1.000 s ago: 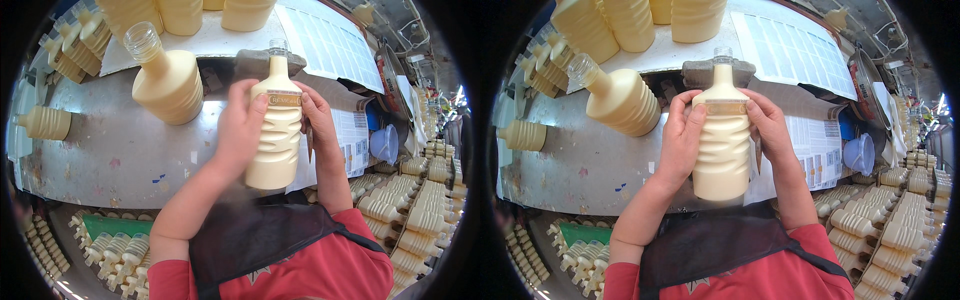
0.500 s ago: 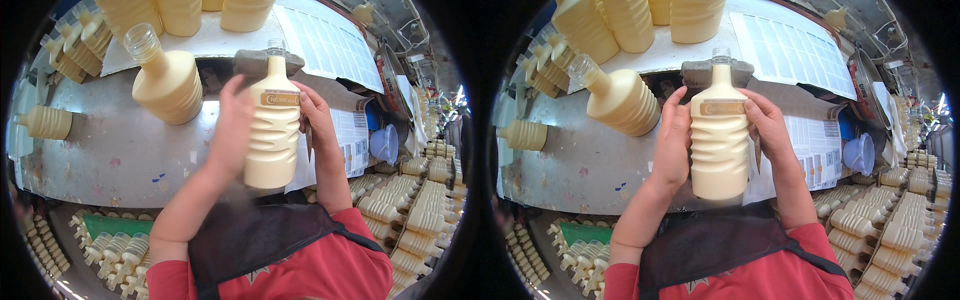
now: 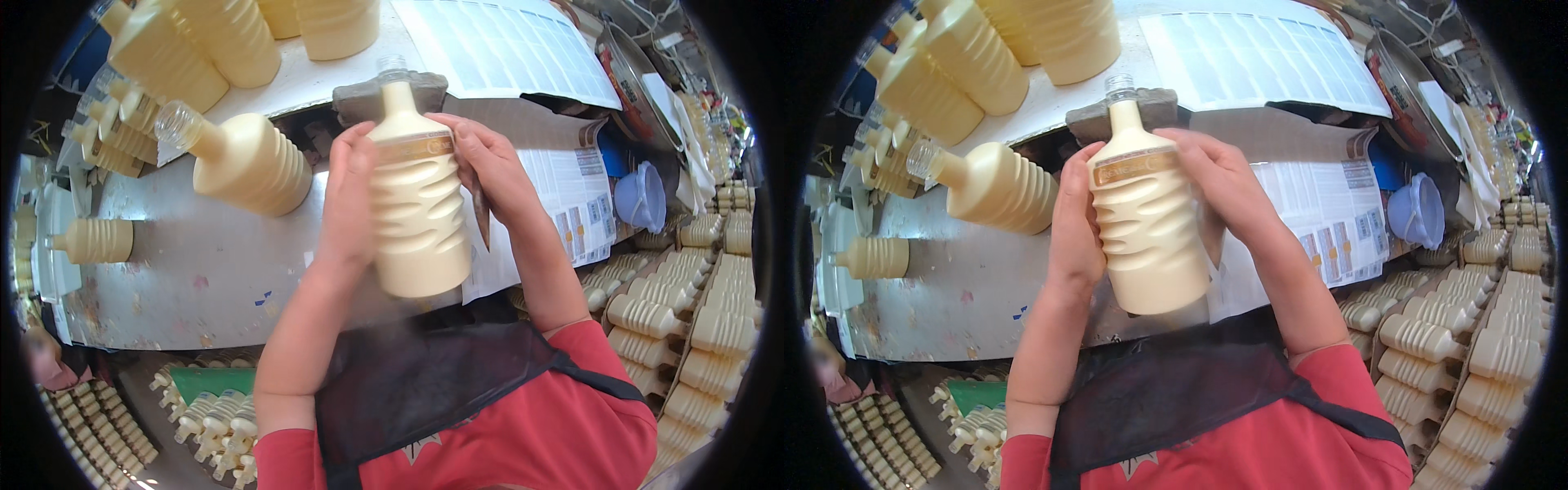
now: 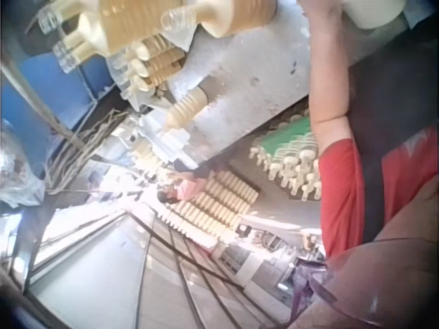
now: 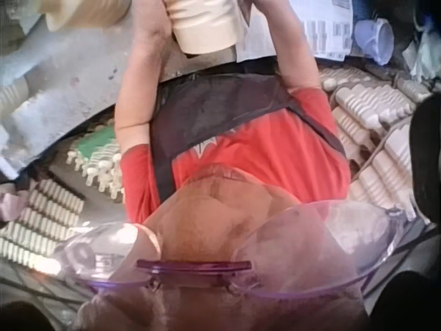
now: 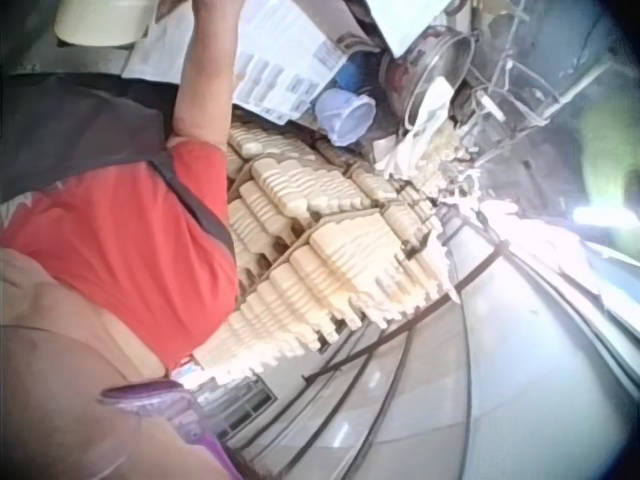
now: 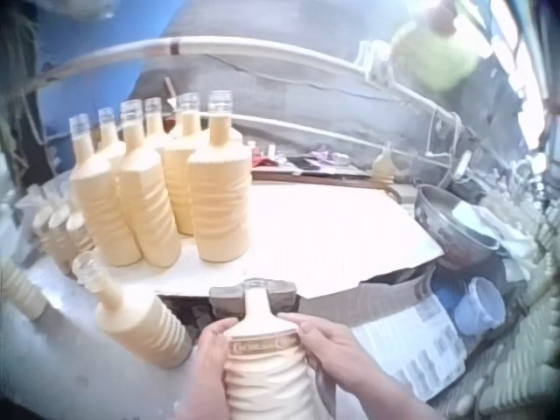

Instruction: The person repeatedly picks up cream-colored plastic bottles, applies rectangular labels to their bodies, and smooths them into place. The person also applies smaller neck labels to some bottles. Finished bottles are set aside on the table.

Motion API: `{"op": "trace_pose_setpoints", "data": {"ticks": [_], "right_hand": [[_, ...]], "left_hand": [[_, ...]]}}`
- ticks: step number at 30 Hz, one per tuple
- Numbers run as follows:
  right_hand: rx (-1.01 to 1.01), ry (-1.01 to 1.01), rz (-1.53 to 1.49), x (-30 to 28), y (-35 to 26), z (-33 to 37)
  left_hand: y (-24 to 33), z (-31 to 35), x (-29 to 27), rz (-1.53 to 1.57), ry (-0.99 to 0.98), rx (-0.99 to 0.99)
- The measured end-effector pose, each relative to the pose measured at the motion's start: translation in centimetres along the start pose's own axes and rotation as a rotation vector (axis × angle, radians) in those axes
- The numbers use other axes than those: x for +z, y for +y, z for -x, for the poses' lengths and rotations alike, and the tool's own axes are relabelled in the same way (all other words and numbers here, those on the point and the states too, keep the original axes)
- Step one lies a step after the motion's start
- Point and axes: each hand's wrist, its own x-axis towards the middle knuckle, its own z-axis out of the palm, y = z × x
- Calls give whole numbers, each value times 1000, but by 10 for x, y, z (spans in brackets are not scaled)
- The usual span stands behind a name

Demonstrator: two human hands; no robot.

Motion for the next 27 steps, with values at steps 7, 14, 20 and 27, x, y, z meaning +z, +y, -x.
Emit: {"op": "trace_pose_setpoints", "data": {"ticks": [7,14,20,27], "right_hand": [[-29,-5,-51,1,4,-2],[-30,24,-31,2,7,-3],[-38,34,-33,3,7,-3],[-74,53,-22,3,10,-4]], "left_hand": [[-9,-9,7,-241,63,68],[-9,-10,4,-273,49,89],[-10,-9,5,-272,49,97],[-10,-10,4,-336,45,119]]}}
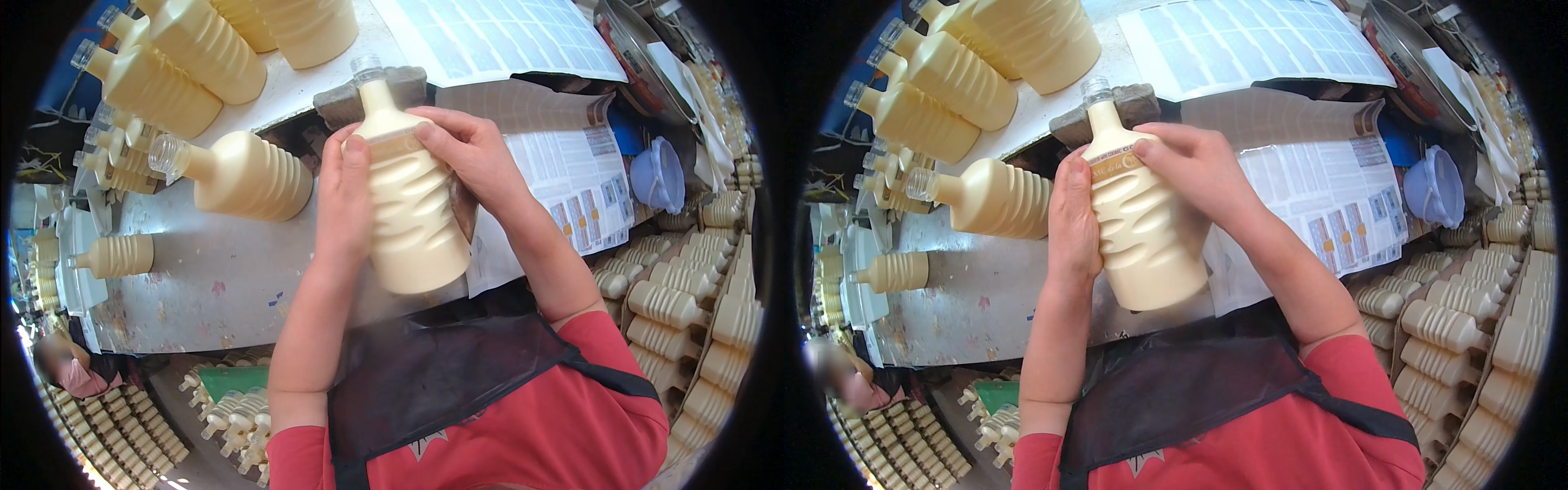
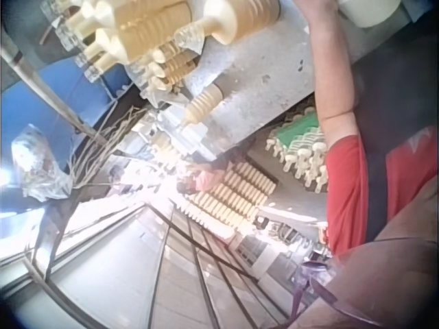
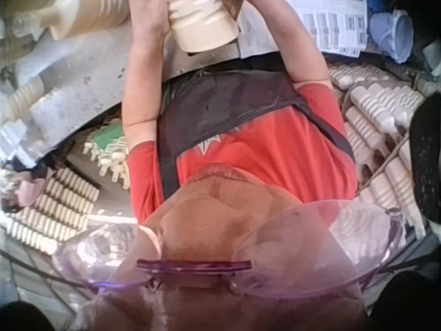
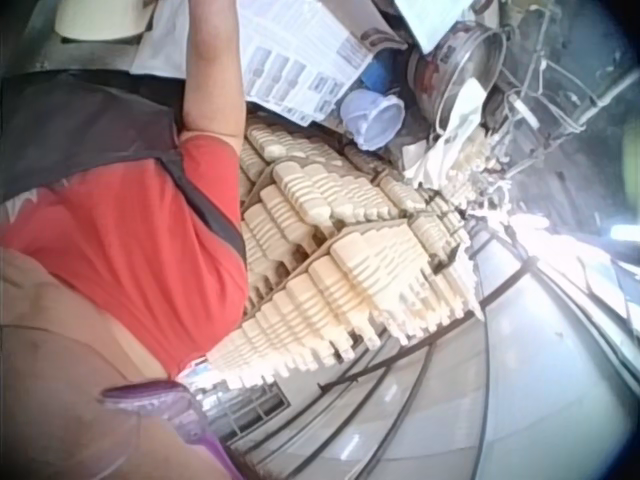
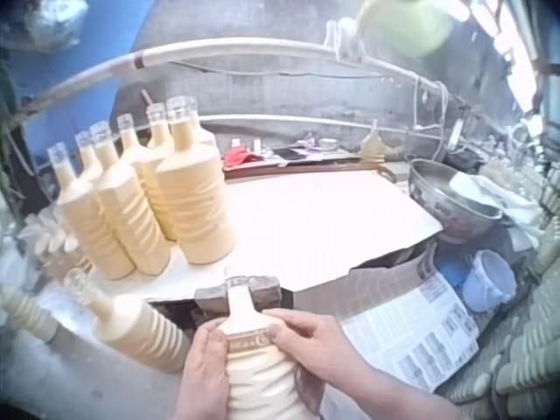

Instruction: The person repeatedly picks up cream-colored plastic bottles, applies rectangular labels to their bodies, and smooths them into place. The person also applies smaller neck labels to some bottles. Finished bottles are set aside on the table.

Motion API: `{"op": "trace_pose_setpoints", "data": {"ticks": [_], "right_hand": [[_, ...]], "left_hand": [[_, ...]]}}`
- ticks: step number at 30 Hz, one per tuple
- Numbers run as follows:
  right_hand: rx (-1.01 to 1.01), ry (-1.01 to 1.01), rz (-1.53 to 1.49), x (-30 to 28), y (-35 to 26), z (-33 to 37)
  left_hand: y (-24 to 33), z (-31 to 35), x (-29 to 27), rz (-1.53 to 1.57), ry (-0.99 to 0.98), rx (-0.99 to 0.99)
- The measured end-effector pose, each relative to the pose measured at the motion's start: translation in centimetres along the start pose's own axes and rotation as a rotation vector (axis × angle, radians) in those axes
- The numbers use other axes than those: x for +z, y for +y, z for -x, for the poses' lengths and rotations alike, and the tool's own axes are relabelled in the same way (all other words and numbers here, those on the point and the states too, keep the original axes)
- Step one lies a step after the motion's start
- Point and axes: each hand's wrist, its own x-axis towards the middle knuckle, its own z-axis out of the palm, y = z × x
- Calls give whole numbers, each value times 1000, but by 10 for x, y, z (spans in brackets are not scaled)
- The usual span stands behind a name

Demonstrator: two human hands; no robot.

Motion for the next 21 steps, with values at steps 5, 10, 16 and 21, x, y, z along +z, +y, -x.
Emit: {"op": "trace_pose_setpoints", "data": {"ticks": [5,10,16,21], "right_hand": [[107,-121,-139,-12,-17,4],[103,-108,-149,-26,-9,0],[59,-160,-98,-22,-12,-1],[41,-114,-27,-8,-11,-2]], "left_hand": [[-10,-4,-5,86,-31,11],[-9,-3,2,194,-14,-32],[0,0,6,322,23,-80],[-5,0,3,190,-18,-27]]}}
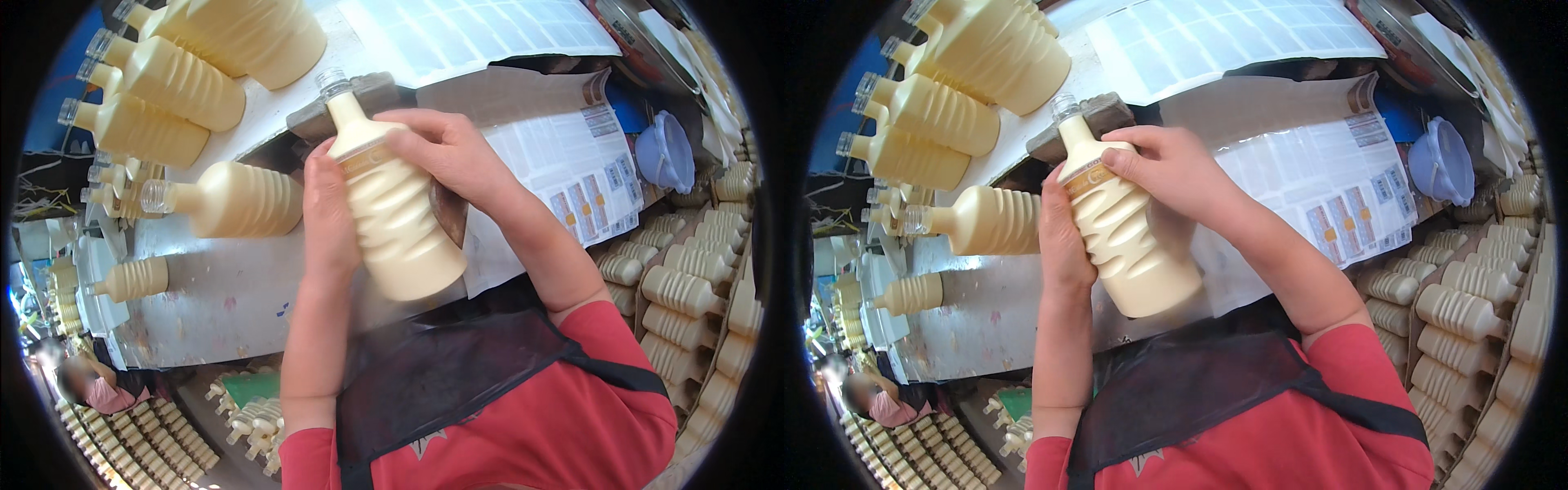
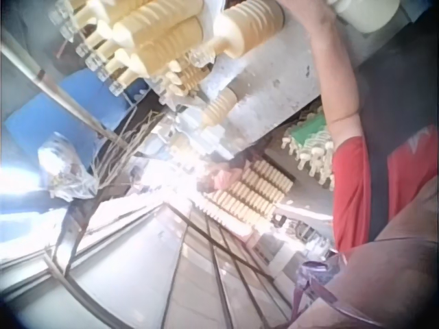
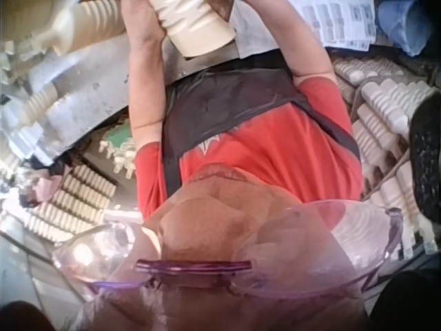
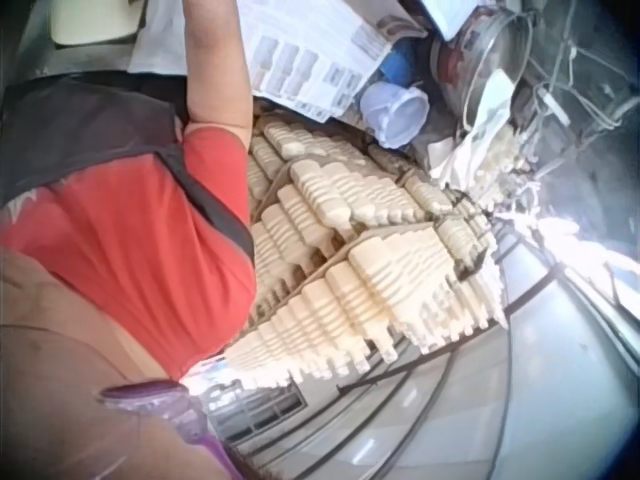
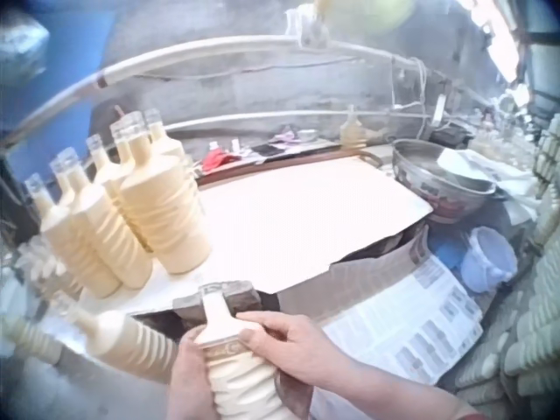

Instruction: The person repeatedly picks up cream-colored plastic bottles, applies rectangular labels to their bodies, and smooths them into place. The person also applies smaller neck labels to some bottles. Finished bottles are set aside on the table.

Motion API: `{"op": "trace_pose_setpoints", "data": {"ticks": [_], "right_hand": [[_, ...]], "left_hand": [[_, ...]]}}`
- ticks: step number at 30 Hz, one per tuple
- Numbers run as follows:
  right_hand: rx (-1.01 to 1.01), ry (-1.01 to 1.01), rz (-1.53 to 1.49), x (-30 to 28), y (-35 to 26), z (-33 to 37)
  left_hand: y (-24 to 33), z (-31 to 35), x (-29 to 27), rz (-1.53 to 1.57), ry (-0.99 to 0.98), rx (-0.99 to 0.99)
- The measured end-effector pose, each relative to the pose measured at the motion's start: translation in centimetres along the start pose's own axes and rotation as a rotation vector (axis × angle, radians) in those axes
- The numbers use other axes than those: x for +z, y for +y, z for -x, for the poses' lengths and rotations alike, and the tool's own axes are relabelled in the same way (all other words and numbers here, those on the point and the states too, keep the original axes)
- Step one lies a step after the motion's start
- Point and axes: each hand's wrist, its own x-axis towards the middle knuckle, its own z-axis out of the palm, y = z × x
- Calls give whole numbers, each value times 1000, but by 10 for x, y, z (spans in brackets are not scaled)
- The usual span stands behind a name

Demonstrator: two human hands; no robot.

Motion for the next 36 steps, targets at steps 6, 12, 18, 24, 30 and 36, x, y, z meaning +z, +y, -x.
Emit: {"op": "trace_pose_setpoints", "data": {"ticks": [6,12,18,24,30,36], "right_hand": [[30,23,33,2,-1,2],[-6,27,29,3,1,1],[-21,35,49,2,4,0],[-2,15,4,2,5,-1],[63,-48,-63,-6,10,1],[92,-27,-65,2,8,2]], "left_hand": [[-2,-2,-3,-56,-11,21],[-4,-3,-3,-38,5,23],[-1,-1,0,-14,-22,9],[16,6,3,74,5,-115],[23,16,-4,-32,-74,-89],[25,20,0,-125,-50,-28]]}}
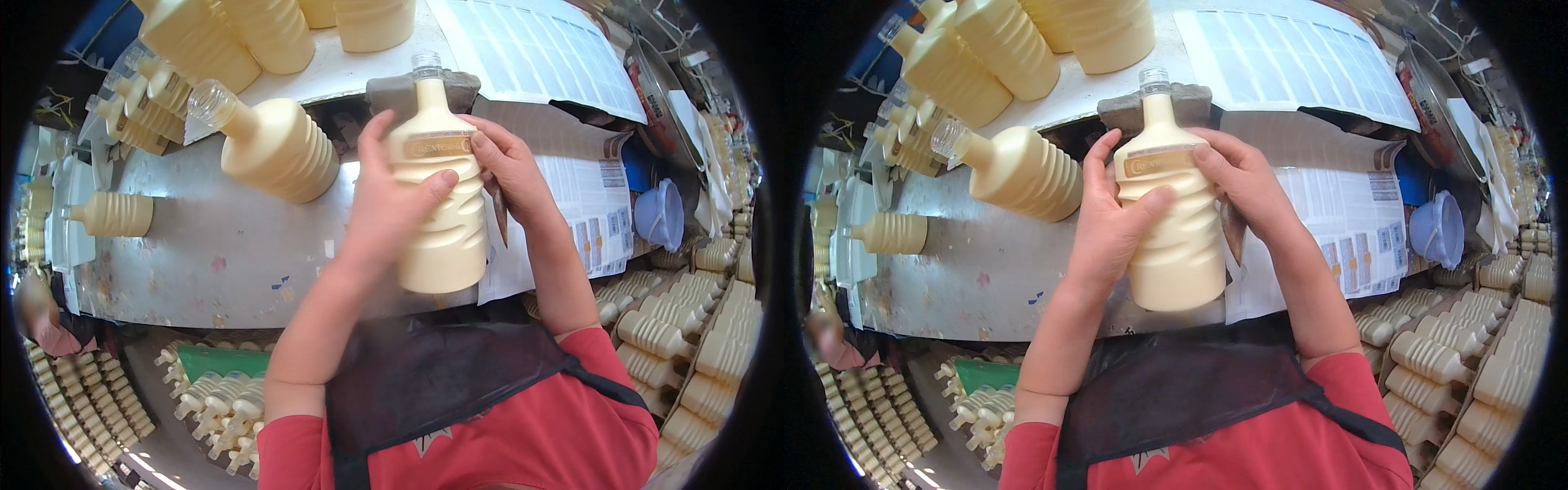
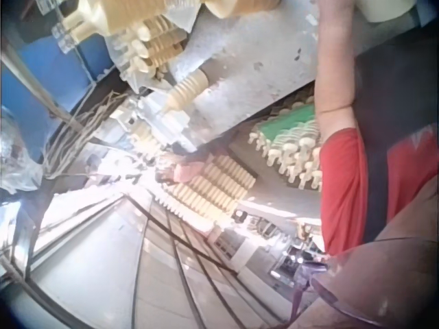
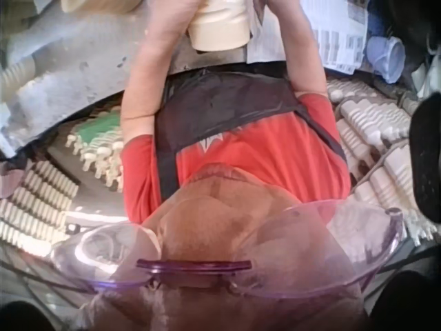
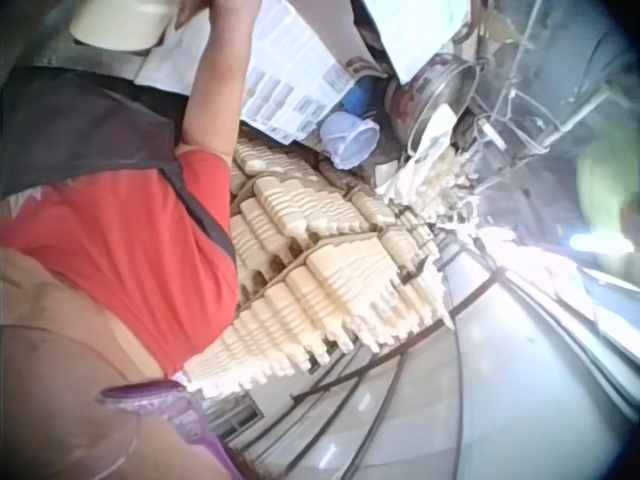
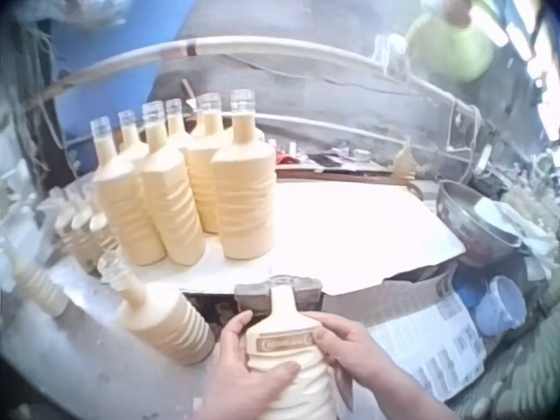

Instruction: The person repeatedly picks up cream-colored plastic bottles, applies rectangular labels to their bodies, and smooths them into place. The person also applies smaller neck labels to some bottles. Finished bottles are set aside on the table.

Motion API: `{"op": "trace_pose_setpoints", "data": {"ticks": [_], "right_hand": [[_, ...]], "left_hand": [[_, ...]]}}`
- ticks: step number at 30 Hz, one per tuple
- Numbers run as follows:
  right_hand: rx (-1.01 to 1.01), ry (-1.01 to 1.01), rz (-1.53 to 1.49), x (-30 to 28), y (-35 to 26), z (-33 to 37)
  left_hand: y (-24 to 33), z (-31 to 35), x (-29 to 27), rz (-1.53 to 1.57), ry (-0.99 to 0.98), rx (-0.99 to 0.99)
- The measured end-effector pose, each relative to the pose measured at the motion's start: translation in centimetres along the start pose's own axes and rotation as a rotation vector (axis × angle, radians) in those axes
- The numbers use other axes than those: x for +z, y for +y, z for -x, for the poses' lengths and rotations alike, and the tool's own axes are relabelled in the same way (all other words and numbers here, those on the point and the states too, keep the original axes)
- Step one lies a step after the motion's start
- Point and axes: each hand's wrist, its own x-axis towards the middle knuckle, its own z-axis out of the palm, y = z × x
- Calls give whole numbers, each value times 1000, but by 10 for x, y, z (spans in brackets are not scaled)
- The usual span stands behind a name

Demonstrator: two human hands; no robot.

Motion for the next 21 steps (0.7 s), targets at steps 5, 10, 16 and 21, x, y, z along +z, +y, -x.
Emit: {"op": "trace_pose_setpoints", "data": {"ticks": [5,10,16,21], "right_hand": [[21,9,-8,-6,7,-2],[5,16,-15,-2,3,0],[10,12,-7,0,-1,1],[5,6,-40,-4,4,-1]], "left_hand": [[-8,-3,-2,2,-6,30],[-6,-3,-1,-15,1,29],[-7,-2,-1,-10,8,29],[-6,-2,1,1,13,17]]}}
